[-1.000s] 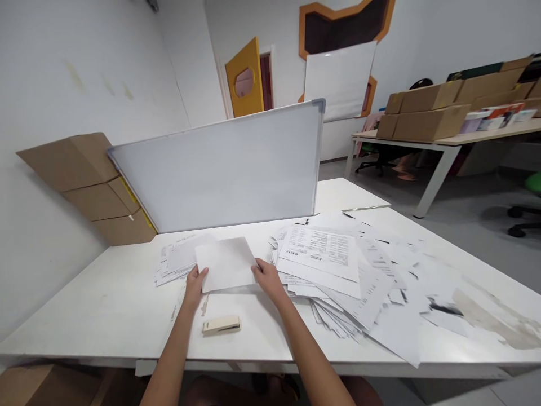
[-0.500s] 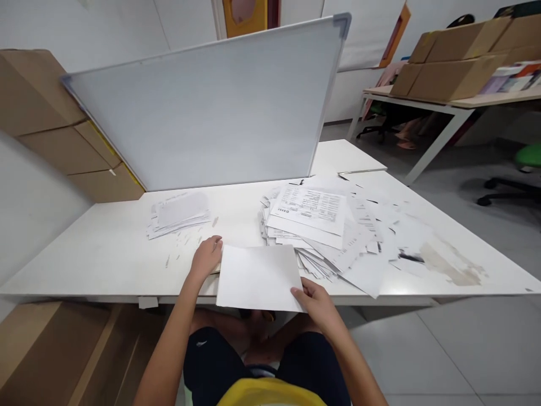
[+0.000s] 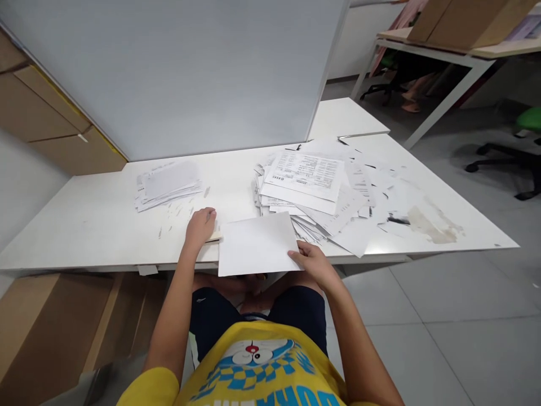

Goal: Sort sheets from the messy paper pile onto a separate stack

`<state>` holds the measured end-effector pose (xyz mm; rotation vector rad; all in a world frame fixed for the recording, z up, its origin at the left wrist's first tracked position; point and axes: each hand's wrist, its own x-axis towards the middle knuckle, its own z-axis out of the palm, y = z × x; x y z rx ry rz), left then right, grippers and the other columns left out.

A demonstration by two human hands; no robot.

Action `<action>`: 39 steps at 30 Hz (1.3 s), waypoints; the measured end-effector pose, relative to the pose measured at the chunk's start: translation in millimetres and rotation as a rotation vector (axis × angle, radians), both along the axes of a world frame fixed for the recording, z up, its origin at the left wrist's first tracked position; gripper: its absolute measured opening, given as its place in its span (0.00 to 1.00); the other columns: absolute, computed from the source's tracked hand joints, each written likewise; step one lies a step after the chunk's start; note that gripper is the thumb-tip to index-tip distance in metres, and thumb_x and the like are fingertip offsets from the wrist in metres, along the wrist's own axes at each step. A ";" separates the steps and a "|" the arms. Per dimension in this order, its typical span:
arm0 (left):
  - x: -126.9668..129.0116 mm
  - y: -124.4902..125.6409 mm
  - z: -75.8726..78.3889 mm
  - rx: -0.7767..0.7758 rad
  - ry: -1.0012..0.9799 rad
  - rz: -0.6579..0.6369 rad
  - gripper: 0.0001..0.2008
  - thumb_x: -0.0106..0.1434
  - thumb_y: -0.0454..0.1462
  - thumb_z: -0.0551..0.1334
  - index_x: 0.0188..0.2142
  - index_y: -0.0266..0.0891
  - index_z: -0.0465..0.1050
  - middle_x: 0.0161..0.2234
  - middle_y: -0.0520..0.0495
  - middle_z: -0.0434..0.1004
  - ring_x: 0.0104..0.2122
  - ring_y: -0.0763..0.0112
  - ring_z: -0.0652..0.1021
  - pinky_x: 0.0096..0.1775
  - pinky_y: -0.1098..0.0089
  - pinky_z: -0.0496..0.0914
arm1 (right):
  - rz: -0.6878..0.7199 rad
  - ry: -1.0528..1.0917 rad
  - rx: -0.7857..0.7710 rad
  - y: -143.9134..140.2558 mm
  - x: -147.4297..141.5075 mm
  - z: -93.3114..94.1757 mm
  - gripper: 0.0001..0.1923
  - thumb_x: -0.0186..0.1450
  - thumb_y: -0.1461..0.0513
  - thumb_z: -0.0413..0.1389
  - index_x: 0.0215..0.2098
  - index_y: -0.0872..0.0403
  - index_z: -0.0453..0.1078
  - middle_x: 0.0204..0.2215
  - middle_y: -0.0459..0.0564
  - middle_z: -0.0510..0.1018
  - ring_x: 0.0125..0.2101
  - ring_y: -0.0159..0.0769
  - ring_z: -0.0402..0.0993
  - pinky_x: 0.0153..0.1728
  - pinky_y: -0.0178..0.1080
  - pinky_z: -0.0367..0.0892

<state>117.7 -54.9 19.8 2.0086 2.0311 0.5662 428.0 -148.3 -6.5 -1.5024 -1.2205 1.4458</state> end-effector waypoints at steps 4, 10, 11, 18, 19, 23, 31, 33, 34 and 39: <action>3.2 -0.1 0.6 -0.006 0.040 0.001 0.18 0.69 0.39 0.49 0.49 0.37 0.72 0.48 0.39 0.76 0.51 0.54 0.70 0.52 0.60 0.64 | 0.030 0.038 -0.024 -0.7 -11.5 2.7 0.19 0.51 0.50 0.61 0.32 0.56 0.72 0.27 0.49 0.78 0.31 0.41 0.72 0.31 0.38 0.65; 11.0 -3.6 -2.8 0.005 0.193 -0.039 0.20 0.69 0.32 0.45 0.53 0.35 0.70 0.49 0.36 0.73 0.50 0.54 0.70 0.50 0.59 0.63 | 0.028 0.059 -0.070 2.8 -15.7 2.5 0.21 0.51 0.49 0.61 0.35 0.57 0.73 0.27 0.50 0.78 0.31 0.42 0.73 0.31 0.38 0.65; 12.4 -4.2 -3.4 0.001 0.220 -0.031 0.21 0.68 0.31 0.44 0.54 0.35 0.69 0.49 0.35 0.73 0.50 0.53 0.70 0.50 0.58 0.63 | 0.031 0.057 -0.075 4.2 -16.3 1.7 0.21 0.51 0.49 0.60 0.34 0.57 0.72 0.27 0.50 0.77 0.30 0.42 0.72 0.31 0.38 0.65; 9.5 -5.9 -2.5 0.026 0.141 0.019 0.19 0.71 0.38 0.44 0.50 0.36 0.71 0.44 0.37 0.75 0.47 0.54 0.72 0.48 0.60 0.64 | 0.103 -0.144 0.050 1.7 -9.1 16.2 0.18 0.54 0.48 0.58 0.29 0.55 0.72 0.23 0.48 0.74 0.27 0.39 0.69 0.27 0.37 0.63; 8.0 -5.9 -2.3 0.027 0.114 0.031 0.19 0.71 0.39 0.45 0.49 0.36 0.71 0.44 0.38 0.76 0.47 0.54 0.72 0.48 0.60 0.64 | 0.099 -0.199 0.076 -0.8 -2.2 22.8 0.18 0.54 0.48 0.58 0.27 0.55 0.72 0.22 0.48 0.74 0.27 0.39 0.69 0.27 0.37 0.62; 4.8 -4.8 -4.3 0.038 0.099 0.041 0.18 0.70 0.40 0.48 0.48 0.36 0.73 0.45 0.37 0.76 0.48 0.54 0.72 0.49 0.60 0.64 | -0.161 -0.294 0.164 4.3 38.5 48.9 0.18 0.53 0.48 0.61 0.31 0.54 0.75 0.25 0.49 0.75 0.26 0.38 0.68 0.25 0.37 0.61; 3.1 -3.4 -8.7 0.063 0.016 0.044 0.16 0.68 0.40 0.52 0.46 0.36 0.74 0.46 0.36 0.76 0.50 0.53 0.72 0.51 0.60 0.63 | -0.474 -0.744 0.365 113.3 48.3 44.1 0.20 0.58 0.60 0.51 0.45 0.61 0.72 0.37 0.62 0.74 0.38 0.49 0.69 0.40 0.49 0.65; 2.5 -4.0 -9.4 0.067 -0.021 0.050 0.16 0.67 0.40 0.52 0.46 0.36 0.74 0.45 0.35 0.76 0.50 0.53 0.72 0.51 0.59 0.63 | -0.538 -0.893 0.515 123.2 29.4 35.1 0.28 0.57 0.62 0.51 0.54 0.65 0.66 0.50 0.71 0.69 0.50 0.59 0.64 0.48 0.58 0.61; 2.1 -4.3 -10.2 0.071 -0.046 0.054 0.15 0.67 0.40 0.53 0.46 0.36 0.74 0.45 0.35 0.76 0.49 0.53 0.72 0.51 0.59 0.63 | -0.576 -0.921 0.611 122.0 17.7 30.7 0.30 0.58 0.62 0.51 0.58 0.65 0.62 0.55 0.73 0.64 0.55 0.62 0.59 0.52 0.61 0.58; -6.0 -1.1 -15.7 0.016 -0.364 0.164 0.13 0.64 0.41 0.56 0.44 0.40 0.75 0.44 0.39 0.79 0.48 0.57 0.75 0.50 0.61 0.65 | -0.446 -0.769 0.982 74.4 -48.3 4.5 0.20 0.68 0.60 0.46 0.56 0.58 0.63 0.57 0.65 0.64 0.59 0.53 0.58 0.57 0.57 0.58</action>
